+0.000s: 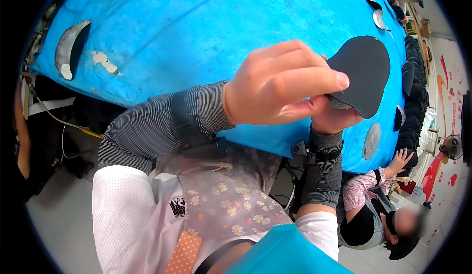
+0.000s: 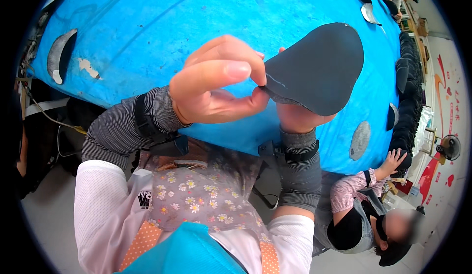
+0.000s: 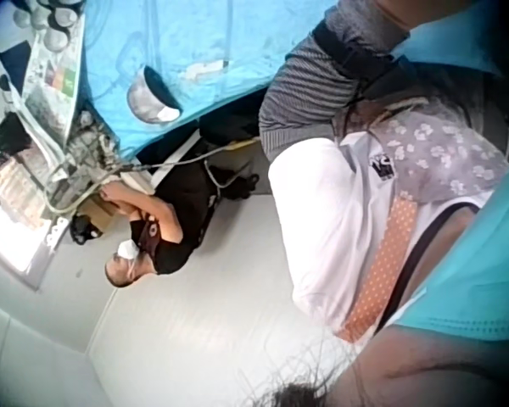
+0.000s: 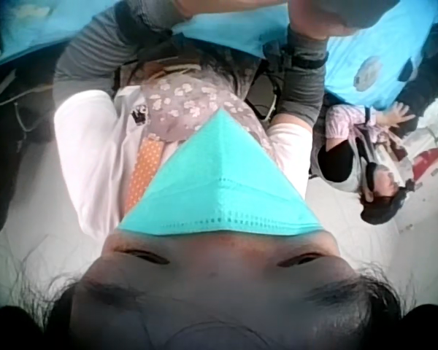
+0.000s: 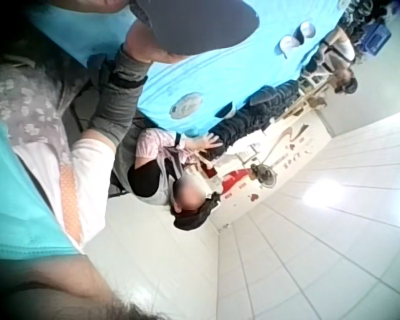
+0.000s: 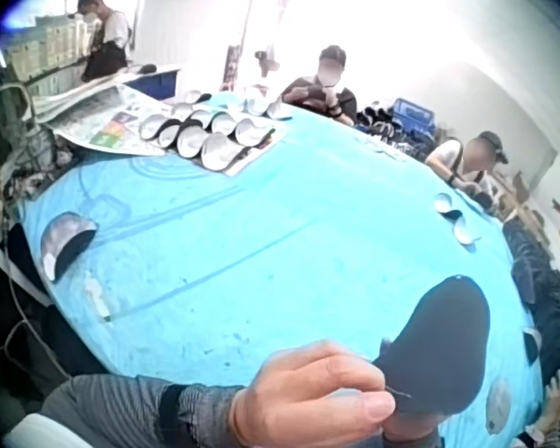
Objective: Inspecting and sorting semi-circular shoe components on a production table.
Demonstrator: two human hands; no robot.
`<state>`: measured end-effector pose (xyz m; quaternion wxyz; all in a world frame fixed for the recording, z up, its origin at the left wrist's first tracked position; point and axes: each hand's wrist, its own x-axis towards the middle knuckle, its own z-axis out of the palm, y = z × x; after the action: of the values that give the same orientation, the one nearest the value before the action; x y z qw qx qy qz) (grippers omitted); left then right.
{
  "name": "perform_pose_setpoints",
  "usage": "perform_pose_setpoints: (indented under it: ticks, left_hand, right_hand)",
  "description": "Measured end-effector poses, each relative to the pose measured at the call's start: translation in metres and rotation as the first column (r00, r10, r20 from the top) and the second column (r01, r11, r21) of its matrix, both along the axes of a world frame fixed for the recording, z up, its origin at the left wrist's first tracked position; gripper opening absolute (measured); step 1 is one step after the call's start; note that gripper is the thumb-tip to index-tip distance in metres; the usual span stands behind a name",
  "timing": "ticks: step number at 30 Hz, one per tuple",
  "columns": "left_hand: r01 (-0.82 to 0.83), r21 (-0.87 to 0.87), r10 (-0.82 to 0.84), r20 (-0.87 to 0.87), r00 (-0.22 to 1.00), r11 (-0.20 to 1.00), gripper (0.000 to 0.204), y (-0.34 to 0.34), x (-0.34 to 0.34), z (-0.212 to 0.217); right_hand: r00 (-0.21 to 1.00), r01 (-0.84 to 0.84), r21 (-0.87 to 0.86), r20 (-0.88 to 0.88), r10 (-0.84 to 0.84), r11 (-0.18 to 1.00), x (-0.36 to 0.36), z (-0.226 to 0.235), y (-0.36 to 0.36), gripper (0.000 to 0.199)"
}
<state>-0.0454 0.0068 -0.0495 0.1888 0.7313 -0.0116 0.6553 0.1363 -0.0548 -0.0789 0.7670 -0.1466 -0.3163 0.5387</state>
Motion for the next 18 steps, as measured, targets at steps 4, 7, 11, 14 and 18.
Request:
perform_pose_setpoints:
  ticks: [4, 7, 11, 14, 18]
  left_hand:
    - [-0.036, -0.022, 0.036, 0.021, 0.999, 0.999, 0.066, 0.000, 0.000, -0.003]
    - [-0.058, -0.048, 0.061, 0.058, 0.996, 0.997, 0.061, 0.000, 0.003, -0.003]
    - [-0.131, -0.099, 0.129, -0.019, 0.991, 0.987, 0.060, 0.004, 0.010, -0.002]
    - [-0.175, -0.149, 0.153, -0.144, 0.978, 0.973, 0.061, 0.001, 0.017, 0.003]
    - [-0.195, -0.291, 0.133, -0.219, 0.967, 0.937, 0.052, 0.002, 0.027, 0.015]
  right_hand:
    - [0.994, -0.064, 0.037, -0.081, 0.067, 0.997, 0.000, -0.001, -0.001, 0.067]
    - [0.993, -0.008, -0.019, -0.117, 0.006, 1.000, 0.000, -0.001, 0.000, 0.067]
    - [0.998, 0.053, -0.060, -0.024, -0.054, 0.997, 0.001, 0.002, 0.000, 0.060]
    - [0.999, 0.025, -0.072, -0.032, -0.027, 0.997, 0.001, 0.011, -0.002, 0.056]
    - [0.998, -0.054, -0.063, 0.037, 0.057, 0.997, 0.006, 0.028, 0.001, 0.050]
